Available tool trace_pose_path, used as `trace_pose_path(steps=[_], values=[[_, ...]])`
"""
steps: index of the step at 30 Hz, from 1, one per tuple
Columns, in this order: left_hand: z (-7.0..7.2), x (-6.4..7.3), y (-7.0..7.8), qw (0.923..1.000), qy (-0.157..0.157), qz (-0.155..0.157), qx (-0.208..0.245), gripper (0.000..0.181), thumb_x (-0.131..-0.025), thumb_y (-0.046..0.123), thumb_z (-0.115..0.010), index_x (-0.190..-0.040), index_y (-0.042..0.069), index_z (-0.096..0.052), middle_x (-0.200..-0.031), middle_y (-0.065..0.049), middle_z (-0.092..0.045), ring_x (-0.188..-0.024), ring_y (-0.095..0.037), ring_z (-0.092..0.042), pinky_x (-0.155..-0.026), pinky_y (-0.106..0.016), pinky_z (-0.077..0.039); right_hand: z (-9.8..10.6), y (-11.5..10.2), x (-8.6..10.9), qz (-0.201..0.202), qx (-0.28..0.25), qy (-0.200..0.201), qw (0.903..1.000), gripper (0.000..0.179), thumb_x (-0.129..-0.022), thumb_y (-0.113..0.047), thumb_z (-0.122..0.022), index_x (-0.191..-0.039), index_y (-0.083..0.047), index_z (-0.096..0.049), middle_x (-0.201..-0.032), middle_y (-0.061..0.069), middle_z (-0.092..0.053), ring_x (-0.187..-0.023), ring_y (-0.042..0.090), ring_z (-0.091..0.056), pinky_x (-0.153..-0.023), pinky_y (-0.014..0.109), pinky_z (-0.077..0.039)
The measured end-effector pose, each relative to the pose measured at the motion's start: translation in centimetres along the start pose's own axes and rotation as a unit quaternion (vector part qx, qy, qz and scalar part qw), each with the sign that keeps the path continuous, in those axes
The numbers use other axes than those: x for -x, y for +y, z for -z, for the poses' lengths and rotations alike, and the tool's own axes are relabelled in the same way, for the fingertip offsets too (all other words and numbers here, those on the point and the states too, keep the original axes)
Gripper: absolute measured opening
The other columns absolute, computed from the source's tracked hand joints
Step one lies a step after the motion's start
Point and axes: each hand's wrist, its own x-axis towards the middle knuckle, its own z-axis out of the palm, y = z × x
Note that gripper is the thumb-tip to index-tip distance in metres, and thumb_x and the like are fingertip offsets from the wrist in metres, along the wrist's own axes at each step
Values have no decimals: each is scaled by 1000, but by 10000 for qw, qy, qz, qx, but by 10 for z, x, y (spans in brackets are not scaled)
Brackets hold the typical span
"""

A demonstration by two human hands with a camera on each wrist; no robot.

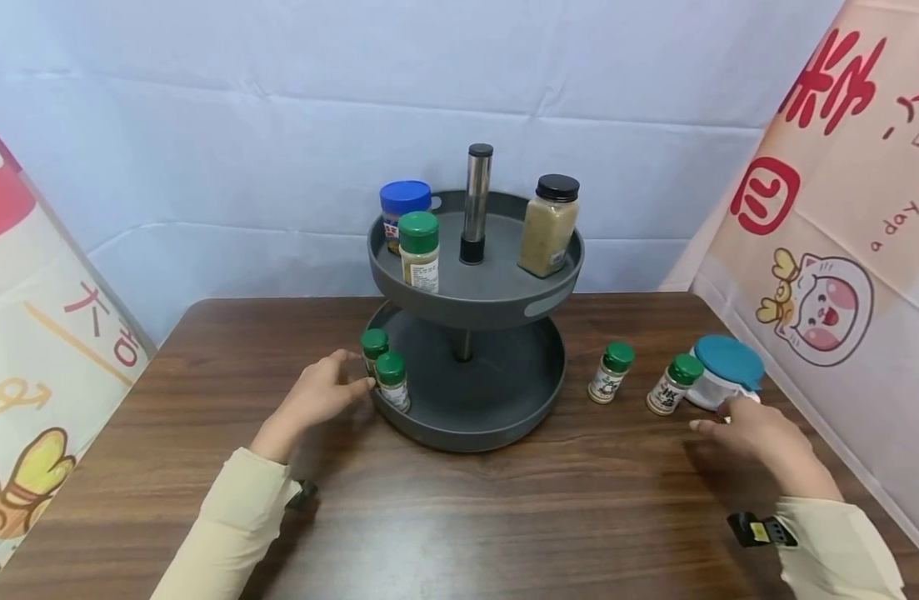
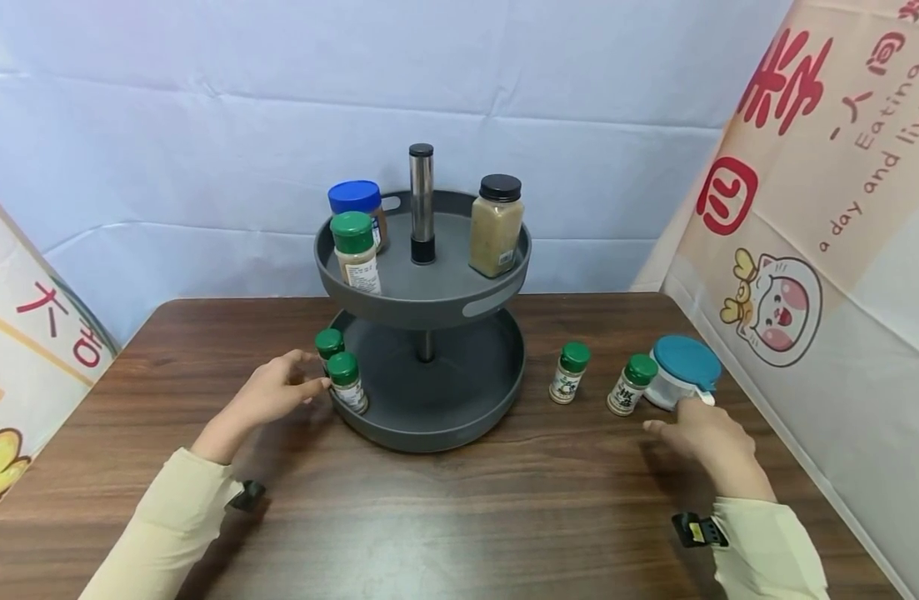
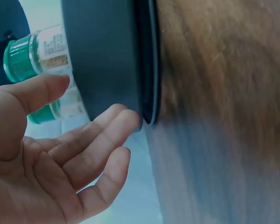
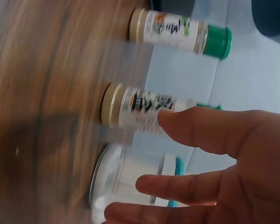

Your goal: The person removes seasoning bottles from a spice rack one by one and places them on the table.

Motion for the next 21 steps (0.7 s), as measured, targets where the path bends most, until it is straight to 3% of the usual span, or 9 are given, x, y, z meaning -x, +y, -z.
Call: trace_pose_path(steps=[4, 12, 21], values=[[6, 5, -1, 9997, 32, -112, -236, 53, -89, 32, -60, -129, -1, -48, -113, -20, -59, -105, -36, -54, -82, -50, -44, -3, -15, -1, 349, -135, 39, 9993, 55, -86, -43, -61, -94, 11, -56, -89, 26, -59, -85, 46, -56, -68, 57, -43], [12, 12, -3, 9984, -14, -407, -383, 48, -88, 26, -62, -125, -3, -50, -109, -21, -61, -99, -32, -59, -81, -47, -46, -12, -40, -2, 978, -151, 303, 9946, 47, -84, -33, -65, -96, 13, -59, -89, 25, -61, -78, 37, -58, -64, 50, -46], [19, 25, -2, 9948, -128, -665, -756, 47, -89, 24, -62, -125, -3, -51, -116, -23, -58, -106, -36, -56, -84, -50, -44, -21, -69, -6, 1227, -162, 366, 9916, 51, -85, -32, -65, -107, 13, -58, -97, 26, -62, -88, 41, -58, -69, 50, -47]])
